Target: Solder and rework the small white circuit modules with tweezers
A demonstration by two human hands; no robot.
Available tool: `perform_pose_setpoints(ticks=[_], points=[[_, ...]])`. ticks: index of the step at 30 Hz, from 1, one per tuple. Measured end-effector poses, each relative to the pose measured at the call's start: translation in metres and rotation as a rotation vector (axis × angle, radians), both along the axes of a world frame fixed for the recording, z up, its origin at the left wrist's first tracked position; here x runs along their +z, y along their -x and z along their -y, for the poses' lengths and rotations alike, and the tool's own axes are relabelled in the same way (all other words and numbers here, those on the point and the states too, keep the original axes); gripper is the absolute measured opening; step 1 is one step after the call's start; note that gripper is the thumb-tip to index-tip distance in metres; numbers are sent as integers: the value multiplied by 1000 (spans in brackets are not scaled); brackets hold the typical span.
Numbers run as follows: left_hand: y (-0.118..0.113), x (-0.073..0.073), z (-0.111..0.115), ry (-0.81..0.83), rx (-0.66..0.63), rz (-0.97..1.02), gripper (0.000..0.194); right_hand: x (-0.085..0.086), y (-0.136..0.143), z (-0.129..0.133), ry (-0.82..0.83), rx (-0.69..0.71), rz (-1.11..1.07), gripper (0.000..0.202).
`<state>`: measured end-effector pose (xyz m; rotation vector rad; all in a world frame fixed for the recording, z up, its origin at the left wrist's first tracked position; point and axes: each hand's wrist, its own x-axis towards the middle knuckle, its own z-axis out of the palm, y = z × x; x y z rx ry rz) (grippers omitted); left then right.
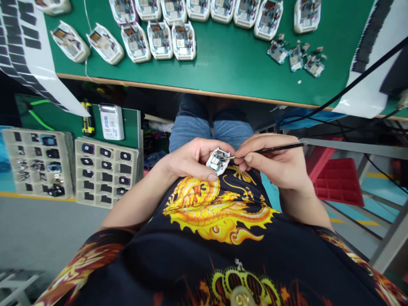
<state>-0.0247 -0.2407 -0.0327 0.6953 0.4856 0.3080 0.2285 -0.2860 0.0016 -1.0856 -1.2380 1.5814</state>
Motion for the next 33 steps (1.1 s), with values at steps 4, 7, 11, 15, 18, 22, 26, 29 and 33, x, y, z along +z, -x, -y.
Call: perform_pose_setpoints(ticks=[4, 7, 11, 15, 18, 22, 26, 29, 33], points=[[1, -4, 1, 35, 12, 37, 62, 0, 1, 0, 16, -3, -34, 9], [2, -6, 3, 76, 22, 58, 61, 0, 1, 0, 34, -3, -42, 9], [2, -7, 3, 118, 37, 80, 59, -1, 1, 0, 42, -10, -42, 10], [1, -7, 2, 110, 36, 59, 59, 0, 1, -2, -1, 1, -32, 10], [1, -7, 1, 91, 22, 25, 60, 1, 0, -3, -40, 10, -12, 9], [1, -5, -1, 65, 8, -11, 60, 3, -3, -4, -107, 36, 13, 9], [1, 0, -3, 7, -26, -33, 58, 7, -8, -6, -194, 95, 48, 12], [0, 6, -2, -93, -49, -70, 58, 11, -12, -8, -236, 132, 69, 12], [-1, 21, 9, -300, 7, -207, 58, 13, -18, -11, -247, 144, 56, 13]])
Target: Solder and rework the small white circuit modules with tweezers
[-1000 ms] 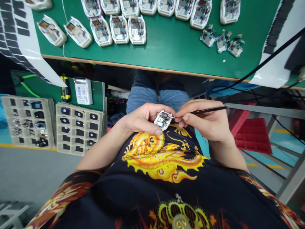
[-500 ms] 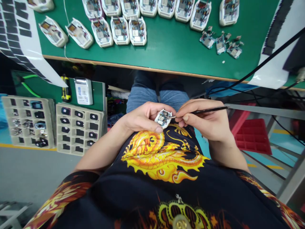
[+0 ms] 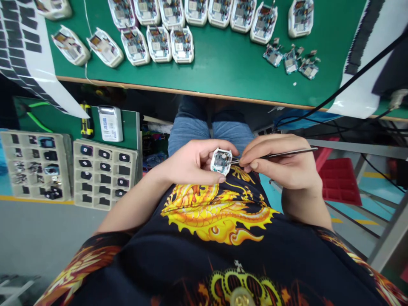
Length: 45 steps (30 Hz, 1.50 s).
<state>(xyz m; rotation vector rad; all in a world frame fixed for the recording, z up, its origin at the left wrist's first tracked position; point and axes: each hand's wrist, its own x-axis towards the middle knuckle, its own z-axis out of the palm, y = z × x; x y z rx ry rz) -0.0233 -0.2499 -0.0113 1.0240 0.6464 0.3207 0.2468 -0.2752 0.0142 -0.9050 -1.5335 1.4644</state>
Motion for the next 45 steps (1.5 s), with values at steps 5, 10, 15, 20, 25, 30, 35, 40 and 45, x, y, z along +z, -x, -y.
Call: perform_pose_setpoints(ticks=[5, 10, 15, 20, 25, 30, 35, 40, 45], points=[[-3, 25, 21, -326, 49, -267, 55, -12, -5, 0, 63, -2, -98, 9], [-9, 33, 28, -473, 46, -372, 53, -32, -6, 5, 176, -19, -240, 11], [-13, 32, 27, -477, 71, -386, 46, -48, -5, 12, 269, -48, -313, 10], [-13, 29, 28, -449, 54, -367, 46, -56, -8, 13, 284, -20, -339, 11], [-13, 30, 28, -417, 53, -362, 45, -59, -8, 11, 257, -4, -337, 12], [-14, 31, 26, -377, 48, -352, 45, -61, -7, 8, 270, 3, -315, 12], [-13, 31, 24, -313, 30, -350, 44, -60, -8, 5, 268, 21, -313, 13], [-13, 29, 24, -261, 35, -319, 43, -56, -8, 2, 245, 35, -314, 12], [-14, 29, 21, -107, 60, -252, 48, -54, -8, 1, 239, 29, -294, 13]])
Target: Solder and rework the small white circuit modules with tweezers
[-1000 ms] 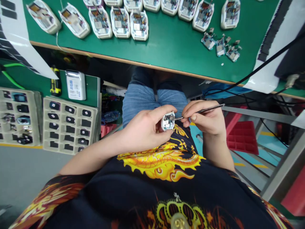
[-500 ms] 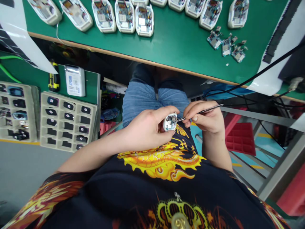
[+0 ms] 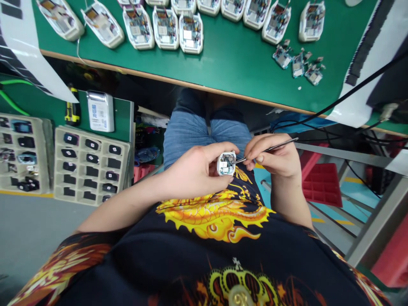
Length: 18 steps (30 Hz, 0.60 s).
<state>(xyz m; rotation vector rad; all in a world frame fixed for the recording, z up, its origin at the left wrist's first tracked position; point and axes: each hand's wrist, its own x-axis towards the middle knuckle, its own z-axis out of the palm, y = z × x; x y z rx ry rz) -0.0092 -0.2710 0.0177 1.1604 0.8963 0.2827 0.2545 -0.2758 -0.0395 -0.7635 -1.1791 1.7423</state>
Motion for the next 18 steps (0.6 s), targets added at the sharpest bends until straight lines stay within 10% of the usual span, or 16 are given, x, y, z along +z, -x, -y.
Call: perform_pose_setpoints(ticks=[18], points=[[3, -17, -10, 200, 103, 116, 56, 6, 1, -1, 53, -151, 18, 15]])
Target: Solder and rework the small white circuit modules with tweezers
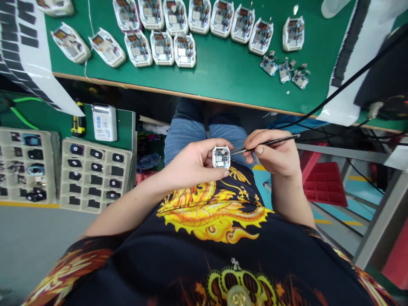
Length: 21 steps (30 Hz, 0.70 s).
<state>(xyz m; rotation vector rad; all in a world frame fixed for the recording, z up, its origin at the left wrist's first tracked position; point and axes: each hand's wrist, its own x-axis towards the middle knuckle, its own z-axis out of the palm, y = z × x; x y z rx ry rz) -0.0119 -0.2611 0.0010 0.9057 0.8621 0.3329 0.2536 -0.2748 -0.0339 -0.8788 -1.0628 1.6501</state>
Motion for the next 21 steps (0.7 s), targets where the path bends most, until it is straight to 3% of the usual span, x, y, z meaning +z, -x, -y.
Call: perform_pose_setpoints(ticks=[4, 11, 15, 21], points=[[-2, -4, 0, 17, 96, 6, 62, 7, -1, 5, -16, -52, 80, 17], [-8, -8, 3, -24, 232, -23, 68, 32, 8, 13, -257, -80, 387, 12], [-9, -9, 5, -69, 283, -34, 68, 31, 12, 14, -377, -73, 439, 20], [-9, -11, 5, -46, 304, -3, 70, 25, 14, 14, -371, -106, 463, 20]])
